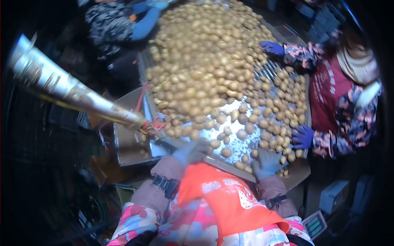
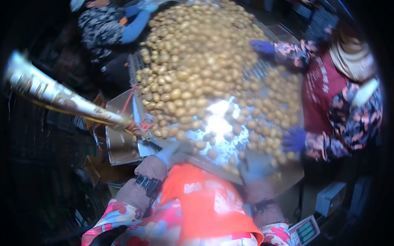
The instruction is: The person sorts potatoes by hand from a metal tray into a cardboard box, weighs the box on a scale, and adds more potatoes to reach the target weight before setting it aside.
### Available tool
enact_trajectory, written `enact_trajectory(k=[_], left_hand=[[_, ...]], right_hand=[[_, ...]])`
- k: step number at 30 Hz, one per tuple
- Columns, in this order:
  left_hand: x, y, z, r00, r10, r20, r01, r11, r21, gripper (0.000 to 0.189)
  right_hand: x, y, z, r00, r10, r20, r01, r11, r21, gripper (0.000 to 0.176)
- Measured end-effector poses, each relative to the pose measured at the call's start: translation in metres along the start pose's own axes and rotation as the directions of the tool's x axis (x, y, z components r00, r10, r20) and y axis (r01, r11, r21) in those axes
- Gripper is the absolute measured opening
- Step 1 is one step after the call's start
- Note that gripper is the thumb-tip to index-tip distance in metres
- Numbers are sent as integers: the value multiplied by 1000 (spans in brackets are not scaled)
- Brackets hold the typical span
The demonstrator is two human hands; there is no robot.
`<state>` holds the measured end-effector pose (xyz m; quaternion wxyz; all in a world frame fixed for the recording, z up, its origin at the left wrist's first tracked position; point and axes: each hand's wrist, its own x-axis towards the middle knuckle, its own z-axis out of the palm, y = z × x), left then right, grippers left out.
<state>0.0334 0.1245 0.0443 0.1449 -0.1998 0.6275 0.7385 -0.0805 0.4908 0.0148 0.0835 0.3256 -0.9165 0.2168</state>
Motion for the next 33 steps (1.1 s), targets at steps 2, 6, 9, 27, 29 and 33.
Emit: enact_trajectory(k=[2, 6, 9, 27, 29, 33], left_hand=[[35, 2, 12, 990, -124, -71, 118, 990, -81, 44], [58, -9, 16, 915, -381, -134, 317, 884, -344, 53], [54, -3, 20, 920, -362, -148, 289, 885, -365, 54], [53, 2, 30, 882, -382, -275, 300, 906, -299, 54], [57, 3, 27, 880, -397, -261, 304, 893, -333, 53], [58, 1, 28, 868, -410, -279, 302, 883, -358, 51]], right_hand=[[-35, 36, -8, 995, 74, -67, -80, 992, -93, 51], [-64, 110, -18, 779, 620, -94, -622, 783, 7, 39], [-33, 159, -34, 826, 547, -136, -559, 826, -76, 48], [6, 23, 2, 888, 298, 352, -280, 955, -102, 16], [22, 62, -14, 853, 455, 256, -465, 885, -24, 16], [73, 158, -12, 806, 589, 55, -564, 737, 372, 29]])
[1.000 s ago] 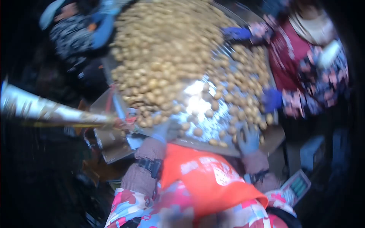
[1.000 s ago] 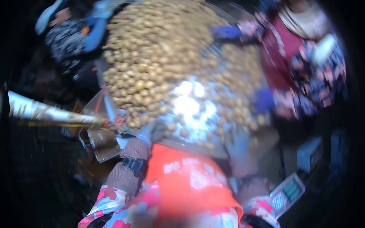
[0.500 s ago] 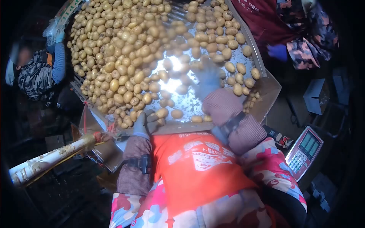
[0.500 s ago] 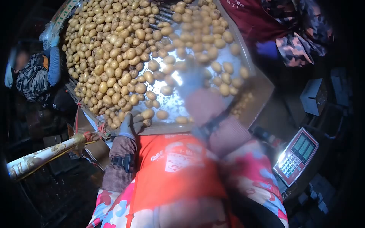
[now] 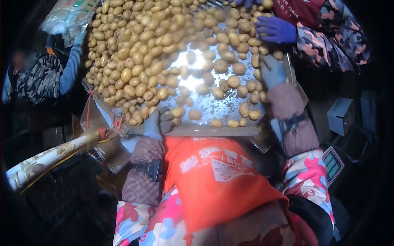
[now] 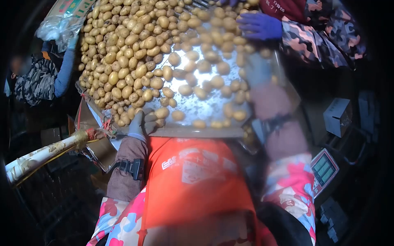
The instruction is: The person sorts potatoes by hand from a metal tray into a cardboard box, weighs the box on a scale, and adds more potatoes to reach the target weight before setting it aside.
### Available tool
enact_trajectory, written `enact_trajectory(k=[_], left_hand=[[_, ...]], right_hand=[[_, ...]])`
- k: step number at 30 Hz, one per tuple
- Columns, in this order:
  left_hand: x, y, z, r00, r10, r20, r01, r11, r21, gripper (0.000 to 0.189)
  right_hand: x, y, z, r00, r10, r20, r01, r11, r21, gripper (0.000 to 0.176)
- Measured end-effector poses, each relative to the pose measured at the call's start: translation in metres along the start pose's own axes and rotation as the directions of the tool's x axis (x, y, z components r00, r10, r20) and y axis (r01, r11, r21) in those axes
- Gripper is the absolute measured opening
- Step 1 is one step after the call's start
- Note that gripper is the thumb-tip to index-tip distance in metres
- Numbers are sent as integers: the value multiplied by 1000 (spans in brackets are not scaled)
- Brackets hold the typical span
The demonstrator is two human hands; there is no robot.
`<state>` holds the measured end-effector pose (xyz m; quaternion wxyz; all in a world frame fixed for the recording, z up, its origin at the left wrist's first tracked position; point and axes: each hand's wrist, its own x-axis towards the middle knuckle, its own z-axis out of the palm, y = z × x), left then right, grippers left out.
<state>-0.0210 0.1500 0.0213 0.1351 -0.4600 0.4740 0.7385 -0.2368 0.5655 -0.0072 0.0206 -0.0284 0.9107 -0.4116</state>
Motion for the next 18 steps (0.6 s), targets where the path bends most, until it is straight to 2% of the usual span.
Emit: enact_trajectory(k=[2, 3, 5, 7, 9, 12, 14, 15, 18], left_hand=[[4, 0, 0, 1000, 0, -10, 0, 1000, 1, 50], [0, 3, 3, 1000, -12, -20, 12, 1000, -9, 48], [-2, 4, 4, 1000, -9, -29, 9, 1000, 13, 47], [-2, 8, 4, 1000, -3, -27, 4, 999, 35, 47], [-3, 8, 3, 1000, 1, -12, 0, 999, 54, 46], [5, 7, -2, 999, -44, 7, 44, 998, 43, 46], [3, 8, 0, 1000, -27, -6, 27, 999, 38, 46], [0, 8, 1, 1000, -21, -16, 21, 999, 38, 46], [-9, 17, 13, 998, -33, -51, 40, 989, 143, 52]], right_hand=[[38, 13, 14, 985, -160, 61, 171, 928, -332, 37], [50, 13, 20, 941, -319, 110, 322, 749, -579, 41], [64, -1, 29, 937, -282, 207, 333, 535, -777, 47], [77, -30, 33, 974, 71, 213, 134, 577, -805, 53], [67, -37, 13, 938, -49, 344, 297, 625, -722, 51], [58, -22, 5, 929, -129, 347, 325, 732, -599, 51], [61, -28, 22, 969, 134, 210, 13, 814, -581, 53], [54, -27, 27, 966, 117, 230, 49, 791, -609, 58], [31, -97, 25, 952, 206, 227, 11, 718, -696, 61]])
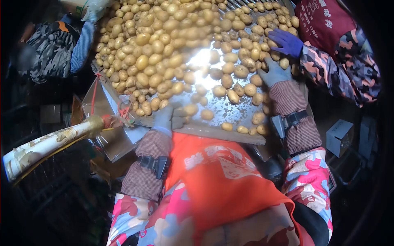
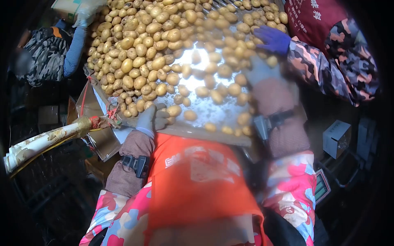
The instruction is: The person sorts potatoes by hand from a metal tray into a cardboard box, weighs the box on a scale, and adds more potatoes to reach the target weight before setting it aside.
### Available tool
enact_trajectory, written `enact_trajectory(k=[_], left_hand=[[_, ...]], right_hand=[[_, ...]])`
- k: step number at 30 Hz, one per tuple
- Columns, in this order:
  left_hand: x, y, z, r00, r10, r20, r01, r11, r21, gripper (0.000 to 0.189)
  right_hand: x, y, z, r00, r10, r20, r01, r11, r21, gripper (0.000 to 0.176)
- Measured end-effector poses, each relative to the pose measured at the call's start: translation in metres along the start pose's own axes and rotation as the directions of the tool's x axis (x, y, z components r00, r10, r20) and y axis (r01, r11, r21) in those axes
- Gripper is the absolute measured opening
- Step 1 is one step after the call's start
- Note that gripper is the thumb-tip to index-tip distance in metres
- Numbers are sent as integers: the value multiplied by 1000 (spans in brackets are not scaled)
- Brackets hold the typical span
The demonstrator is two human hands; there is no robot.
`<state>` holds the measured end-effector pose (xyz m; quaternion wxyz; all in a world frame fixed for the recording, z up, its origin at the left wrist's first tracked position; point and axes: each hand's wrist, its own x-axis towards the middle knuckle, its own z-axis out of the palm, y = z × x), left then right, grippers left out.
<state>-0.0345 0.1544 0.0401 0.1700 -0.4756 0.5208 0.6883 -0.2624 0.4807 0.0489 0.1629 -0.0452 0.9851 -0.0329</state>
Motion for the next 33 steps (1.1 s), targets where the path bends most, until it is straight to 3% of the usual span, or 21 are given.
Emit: enact_trajectory(k=[4, 6, 9, 11, 14, 17, 18, 20, 22, 23, 24, 25, 27, 28, 30, 31, 32, 33], left_hand=[[10, -6, -11, 998, 23, 64, -24, 1000, 19, 53], [8, -4, -11, 998, 18, 65, -20, 1000, 23, 51], [-1, 2, -7, 999, 11, 43, -12, 1000, 22, 48], [-6, 6, -6, 999, 12, 32, -12, 1000, 18, 46], [-8, 11, -5, 1000, 22, -11, -21, 1000, 6, 43], [-11, 14, 5, 995, 30, -98, -35, 998, -47, 40], [-12, 14, 12, 995, 21, -97, -31, 994, -107, 39], [-10, 9, 15, 964, -55, 259, 138, 940, -312, 31], [-10, -6, 21, 802, -59, 594, 376, 822, -427, 25], [-10, -11, 28, 846, 11, 533, 202, 919, -338, 26], [-9, -16, 40, 873, 95, 479, 21, 973, -231, 26], [-8, -22, 53, 882, 189, 432, -158, 982, -107, 26], [-3, -26, 75, 841, 387, 377, -475, 863, 173, 27], [8, -30, 74, 753, 505, 421, -619, 761, 195, 27], [30, -36, 74, 523, 705, 479, -848, 484, 215, 26], [10, -27, 68, 773, 443, 454, -376, 896, -235, 25], [-5, -19, 63, 829, 260, 495, -54, 918, -392, 26], [-20, -10, 58, 853, 66, 518, 259, 807, -530, 27]], right_hand=[[0, -32, 0, 977, -196, 82, 193, 980, 46, 66], [0, -40, 5, 921, -334, 200, 326, 943, 73, 67], [-1, -52, 22, 934, -282, 221, 274, 959, 70, 64], [-1, -51, 48, 971, -222, 91, 206, 965, 162, 60], [3, -52, 56, 965, -217, 146, 201, 973, 114, 54], [-1, -49, 39, 966, -225, 127, 192, 954, 229, 48], [-1, -40, 46, 968, -250, 21, 232, 923, 306, 47], [0, -23, 63, 940, -275, -201, 337, 835, 434, 45], [-41, -40, 39, 909, -304, -285, 413, 748, 520, 40], [-61, -53, 29, 902, -327, -282, 430, 735, 524, 40], [-80, -67, 17, 905, -412, -109, 394, 711, 582, 46], [-86, -70, 26, 781, -615, -111, 566, 621, 543, 48], [-81, -92, 3, 716, -693, -84, 554, 490, 673, 46], [-73, -101, -5, 679, -730, -75, 533, 421, 734, 46], [-8, -108, 19, 834, -549, -53, 425, 579, 696, 44], [27, -114, 27, 885, -465, -30, 375, 673, 638, 44], [51, -127, 24, 911, -413, 5, 360, 799, 481, 45], [62, -138, 24, 900, -437, -2, 423, 871, 248, 45]])
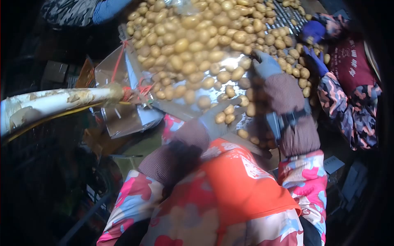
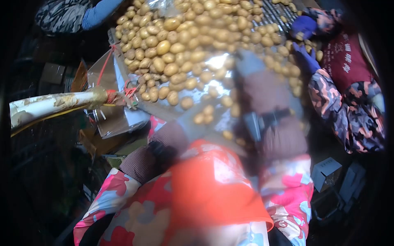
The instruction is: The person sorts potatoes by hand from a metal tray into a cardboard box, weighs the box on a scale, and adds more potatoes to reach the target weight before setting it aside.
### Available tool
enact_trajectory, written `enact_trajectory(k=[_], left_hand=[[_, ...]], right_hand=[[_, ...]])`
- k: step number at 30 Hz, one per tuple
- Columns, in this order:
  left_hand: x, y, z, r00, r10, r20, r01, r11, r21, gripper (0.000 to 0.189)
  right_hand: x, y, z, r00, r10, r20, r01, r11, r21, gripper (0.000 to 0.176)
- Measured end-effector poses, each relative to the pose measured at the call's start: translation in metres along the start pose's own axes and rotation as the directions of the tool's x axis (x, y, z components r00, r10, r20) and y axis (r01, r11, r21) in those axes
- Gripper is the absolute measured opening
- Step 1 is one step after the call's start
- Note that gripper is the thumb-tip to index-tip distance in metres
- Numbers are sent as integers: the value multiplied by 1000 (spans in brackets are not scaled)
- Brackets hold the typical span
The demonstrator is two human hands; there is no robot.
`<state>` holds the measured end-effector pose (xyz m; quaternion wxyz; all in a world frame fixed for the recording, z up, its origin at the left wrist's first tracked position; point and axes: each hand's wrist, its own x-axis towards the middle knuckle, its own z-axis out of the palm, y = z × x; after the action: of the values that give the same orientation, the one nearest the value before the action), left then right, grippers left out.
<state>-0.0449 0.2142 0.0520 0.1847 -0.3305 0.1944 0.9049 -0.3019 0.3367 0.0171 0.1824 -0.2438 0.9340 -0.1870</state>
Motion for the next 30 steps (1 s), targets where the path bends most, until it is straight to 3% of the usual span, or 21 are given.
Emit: enact_trajectory(k=[1, 2, 3, 4, 6, 7, 8, 9, 10, 12, 13, 14, 15, 18, 19, 20, 21, 22, 25, 30], left_hand=[[-9, 7, 9, 996, 15, -85, -8, 997, 77, 29], [-5, 7, -8, 985, 171, -37, -149, 931, 333, 30], [-1, 6, -26, 946, 323, 13, -274, 781, 561, 31], [24, -14, -87, 833, 478, 280, -477, 363, 800, 31], [20, -11, -100, 799, 504, 327, -547, 387, 742, 31], [-13, 16, -56, 912, 396, 110, -403, 810, 427, 36], [-19, 21, -52, 940, 331, 79, -340, 903, 261, 37], [-25, 27, -47, 963, 264, 48, -268, 960, 83, 40], [-12, 19, -67, 930, 349, 118, -366, 910, 196, 36], [-4, 20, -76, 932, 325, 158, -345, 931, 119, 32], [-8, 29, -70, 966, 216, 145, -209, 976, -59, 31], [-13, 33, -64, 984, 95, 152, -58, 971, -232, 31], [-16, 33, -60, 988, 94, 125, -70, 981, -182, 36], [-27, 40, -44, 987, 131, 96, -129, 991, -26, 47], [-33, 40, -43, 983, 148, 106, -146, 989, -27, 46], [-38, 41, -46, 982, 156, 103, -151, 987, -53, 46], [-44, 42, -51, 981, 164, 100, -155, 983, -100, 46], [-49, 44, -55, 981, 169, 98, -155, 978, -139, 45], [-59, 45, -65, 979, 193, 63, -170, 948, -268, 44], [-67, 44, -71, 975, 221, 7, -201, 899, -390, 42]], right_hand=[[10, -4, 4, 999, -34, 3, 34, 968, -250, 45], [18, -7, 10, 998, -55, -32, 39, 929, -367, 45], [25, -9, 15, 994, -82, -66, 40, 875, -483, 45], [29, -10, 20, 989, -110, -96, 32, 806, -591, 46], [28, -15, 8, 995, -95, -20, 72, 857, -511, 49], [15, -17, 0, 985, -171, -19, 146, 888, -437, 47], [3, -20, -9, 969, -246, -19, 223, 906, -360, 45], [-9, -22, -17, 947, -319, -18, 301, 910, -285, 44], [0, 16, 3, 907, -420, -37, 405, 891, -204, 42], [-15, -13, -9, 985, -171, 21, 164, 966, 200, 37], [-48, -64, -30, 965, 162, 206, -241, 857, 455, 37], [-65, -62, -22, 960, 4, 280, -161, 825, 542, 38], [-77, -58, -10, 930, -158, 331, -95, 768, 633, 40], [-84, -78, 17, 967, -154, 203, -20, 748, 663, 36], [-82, -83, 27, 954, -217, 207, 125, 914, 385, 32], [-77, -90, 40, 933, -275, 233, 266, 961, 72, 29], [-76, -99, 50, 907, -317, 276, 386, 889, -246, 28], [-79, -115, 59, 917, -324, 232, 394, 820, -414, 25], [-68, -127, 84, 936, -338, 99, 340, 793, -505, 24], [-52, -126, 70, 957, -136, 256, 193, 959, -208, 23]])
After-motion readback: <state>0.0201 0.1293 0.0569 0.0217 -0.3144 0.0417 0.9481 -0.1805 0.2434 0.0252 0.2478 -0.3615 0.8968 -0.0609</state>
